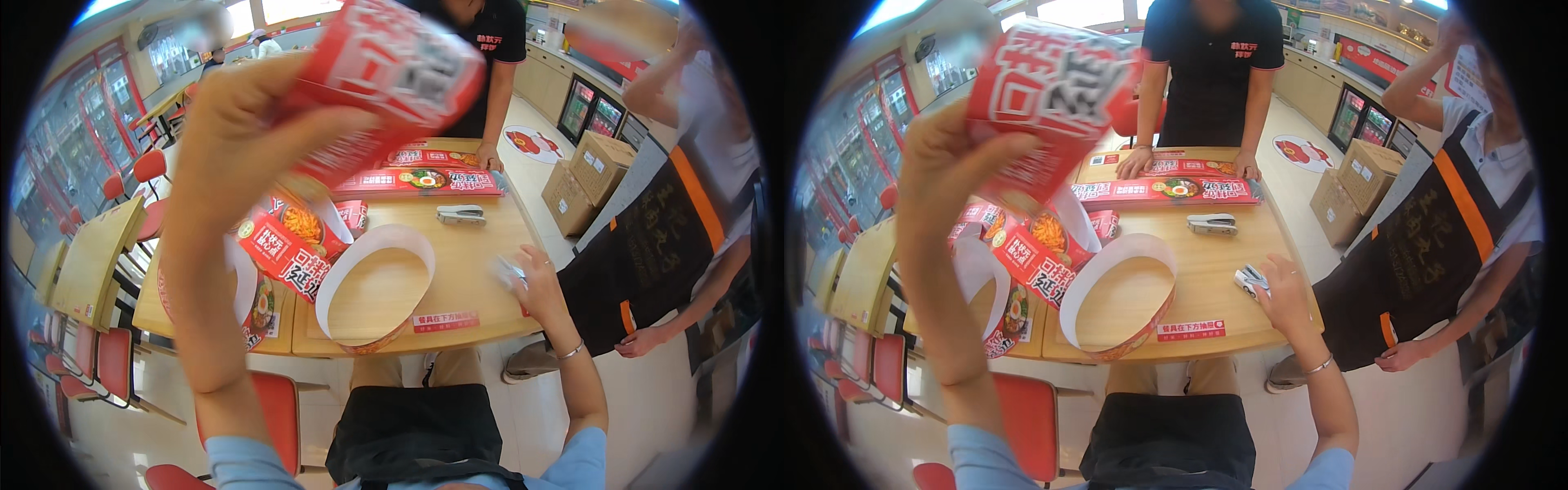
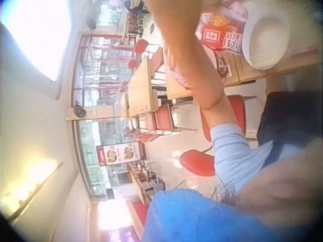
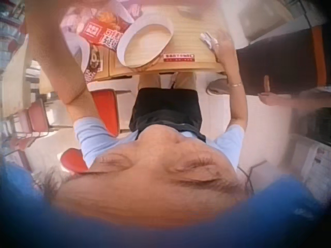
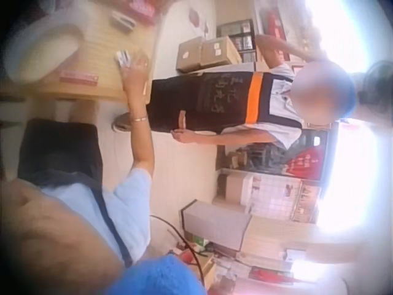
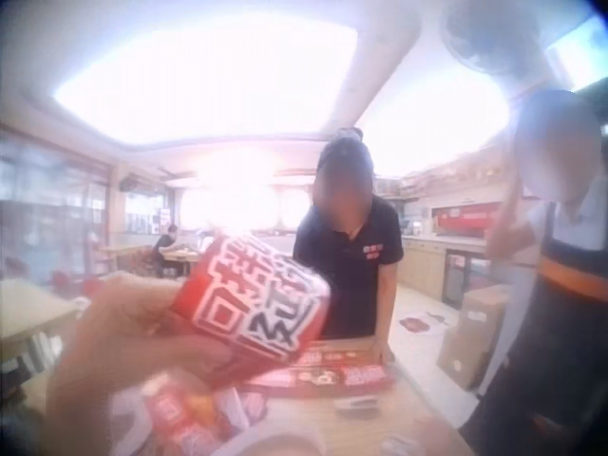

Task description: The person assembles circular promotional displays by folding printed paper rings and stapling them into shape. They handle multiple rings, align edges, and use a stapler to secure each unit, placing finished pieces on the table.

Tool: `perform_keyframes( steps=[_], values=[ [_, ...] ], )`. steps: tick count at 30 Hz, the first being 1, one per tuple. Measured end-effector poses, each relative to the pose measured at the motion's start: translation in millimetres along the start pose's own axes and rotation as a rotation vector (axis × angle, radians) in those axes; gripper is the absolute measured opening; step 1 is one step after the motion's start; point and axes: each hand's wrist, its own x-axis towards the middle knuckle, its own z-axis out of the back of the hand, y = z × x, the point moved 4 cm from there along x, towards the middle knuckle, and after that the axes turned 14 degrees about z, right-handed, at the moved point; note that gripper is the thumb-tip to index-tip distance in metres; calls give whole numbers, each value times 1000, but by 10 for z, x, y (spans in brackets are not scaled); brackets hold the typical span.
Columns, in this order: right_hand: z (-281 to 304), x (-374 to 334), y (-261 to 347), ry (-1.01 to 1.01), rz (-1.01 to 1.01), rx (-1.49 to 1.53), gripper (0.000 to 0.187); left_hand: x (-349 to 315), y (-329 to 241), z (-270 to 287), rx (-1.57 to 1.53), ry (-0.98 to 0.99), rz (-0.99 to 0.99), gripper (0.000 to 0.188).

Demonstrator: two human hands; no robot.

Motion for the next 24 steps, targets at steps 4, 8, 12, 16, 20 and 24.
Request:
perform_keyframes(
  steps=[4,8,12,16,20,24],
  values=[
    [-253,-34,60,-32,-23,101,38,168,456,539,424,-42,160,19],
    [-515,1,-97,39,98,65,35,159,1413,922,810,-65,270,20],
    [-564,352,-24,17,110,119,28,-136,2303,1301,1116,-41,449,20],
    [-652,660,-121,36,245,110,19,-340,2314,1148,1236,-187,392,42],
    [-725,1096,-478,56,165,125,16,-719,1449,72,733,-385,268,56],
    [-1449,1625,-1034,287,41,68,30,-1508,1167,-1310,407,227,-263,31]
  ],
)
